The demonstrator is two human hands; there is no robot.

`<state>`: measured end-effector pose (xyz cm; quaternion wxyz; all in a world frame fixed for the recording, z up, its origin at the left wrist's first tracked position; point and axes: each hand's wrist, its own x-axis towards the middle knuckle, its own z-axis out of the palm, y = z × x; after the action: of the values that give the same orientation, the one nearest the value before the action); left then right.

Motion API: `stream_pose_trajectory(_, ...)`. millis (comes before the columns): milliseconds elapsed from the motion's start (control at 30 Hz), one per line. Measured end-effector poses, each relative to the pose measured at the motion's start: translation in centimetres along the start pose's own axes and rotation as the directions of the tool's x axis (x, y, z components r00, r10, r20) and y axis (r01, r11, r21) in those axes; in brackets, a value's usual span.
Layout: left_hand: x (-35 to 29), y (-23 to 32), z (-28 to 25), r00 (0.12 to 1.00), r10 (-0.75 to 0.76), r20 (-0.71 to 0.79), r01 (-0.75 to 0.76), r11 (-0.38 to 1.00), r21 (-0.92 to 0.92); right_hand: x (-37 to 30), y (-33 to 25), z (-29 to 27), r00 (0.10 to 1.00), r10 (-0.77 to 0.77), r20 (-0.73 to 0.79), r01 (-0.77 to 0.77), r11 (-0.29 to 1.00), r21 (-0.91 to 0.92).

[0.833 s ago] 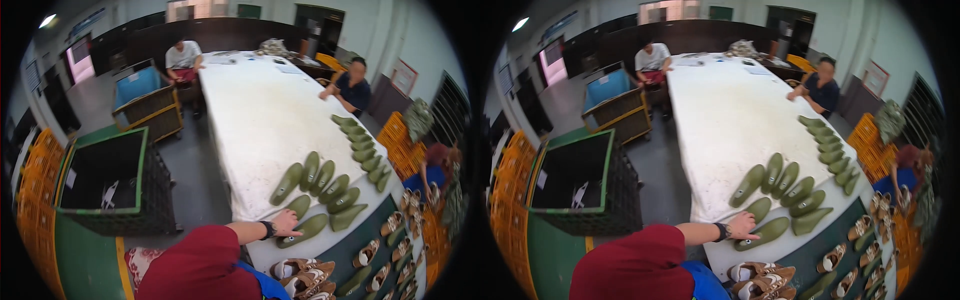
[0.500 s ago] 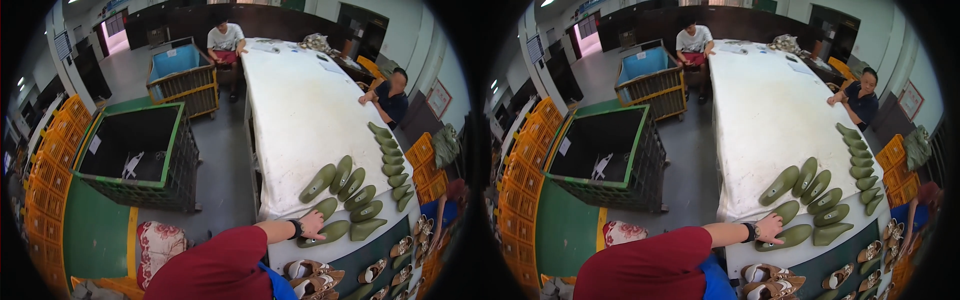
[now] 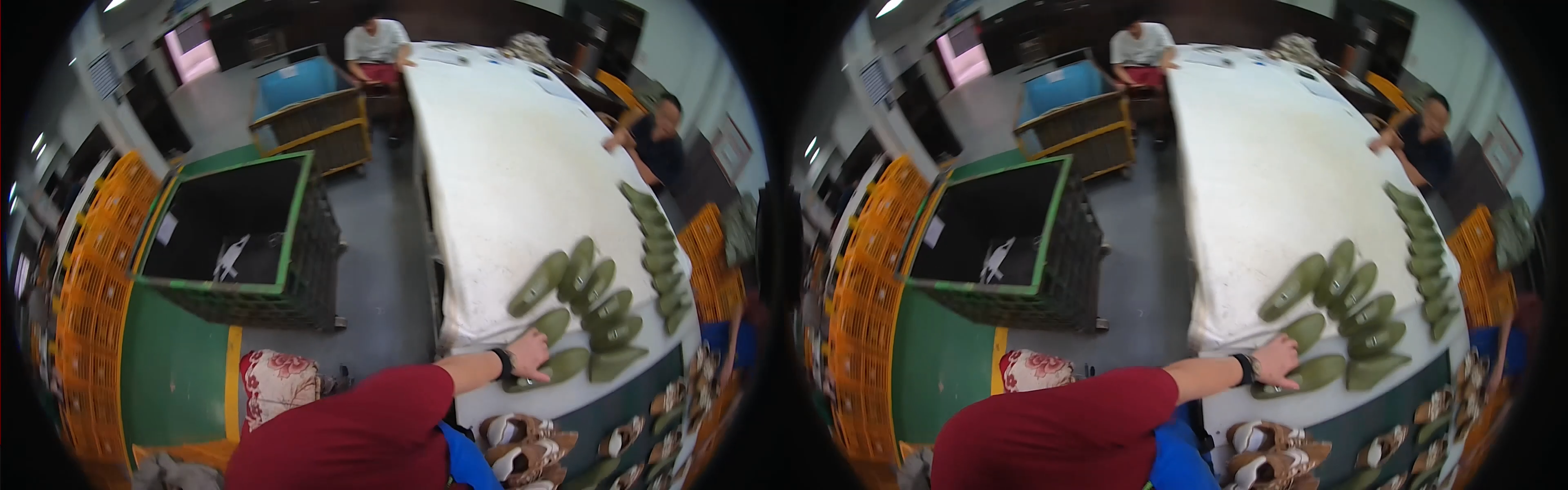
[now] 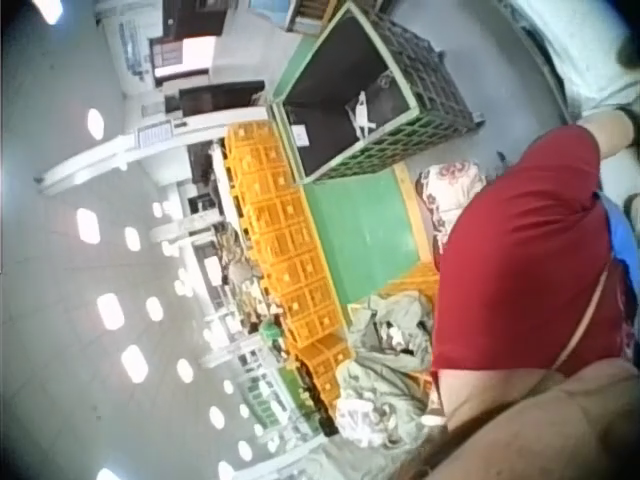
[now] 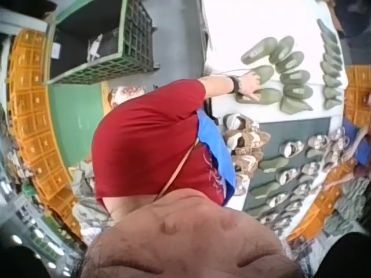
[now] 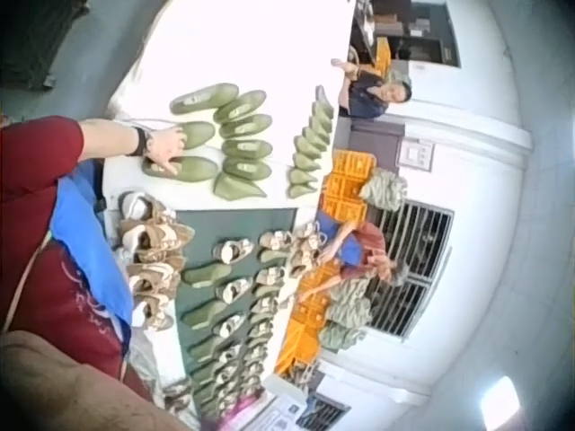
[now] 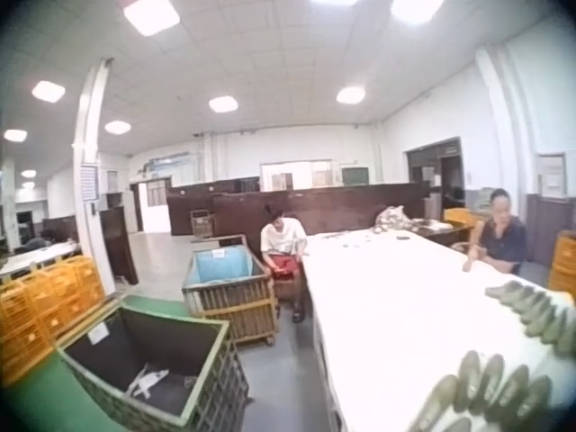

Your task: The recorder is organizing shoes and shoe lasts on a conveyor belt and workbench in a factory setting.

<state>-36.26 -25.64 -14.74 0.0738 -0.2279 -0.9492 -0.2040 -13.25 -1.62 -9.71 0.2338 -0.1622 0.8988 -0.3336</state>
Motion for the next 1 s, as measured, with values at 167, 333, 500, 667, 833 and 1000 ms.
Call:
stream_pose_trajectory(167, 0.5, -0.4, -0.4, 0.98, 0.156, -0.127, -0.165, 0.984, -0.063, -4.6, -0.6, 2.8, 0.992, 0.009, -0.122, -0.008, 1.0, 0.01)
stream_pose_trajectory(333, 0.8, 0.5, -0.8, 0.959, 0.256, -0.124, -0.248, 0.966, 0.076, -6.8, -3.9, 4.0, 0.882, 0.207, -0.424, -0.123, 0.968, 0.217)
stream_pose_trajectory(500, 0.9, 0.9, -1.2, 0.948, 0.314, -0.057, -0.309, 0.947, 0.081, -9.4, -6.6, 5.6, 0.743, 0.342, -0.575, -0.305, 0.938, 0.164)
stream_pose_trajectory(667, 1.7, 0.9, -1.7, 0.926, 0.318, 0.202, -0.337, 0.939, 0.066, -14.0, -10.0, 9.1, 0.859, 0.512, 0.017, -0.511, 0.854, 0.091)
stream_pose_trajectory(833, 4.3, 2.2, -1.9, 0.734, 0.346, 0.585, -0.386, 0.921, -0.061, -12.4, -12.0, 12.7, 0.912, 0.409, -0.035, -0.394, 0.897, 0.2)
stream_pose_trajectory(1000, 7.3, 2.5, -1.0, 0.526, 0.388, 0.756, -0.526, 0.847, -0.069, -9.5, -11.2, 13.2, 0.833, 0.175, -0.525, -0.112, 0.982, 0.15)
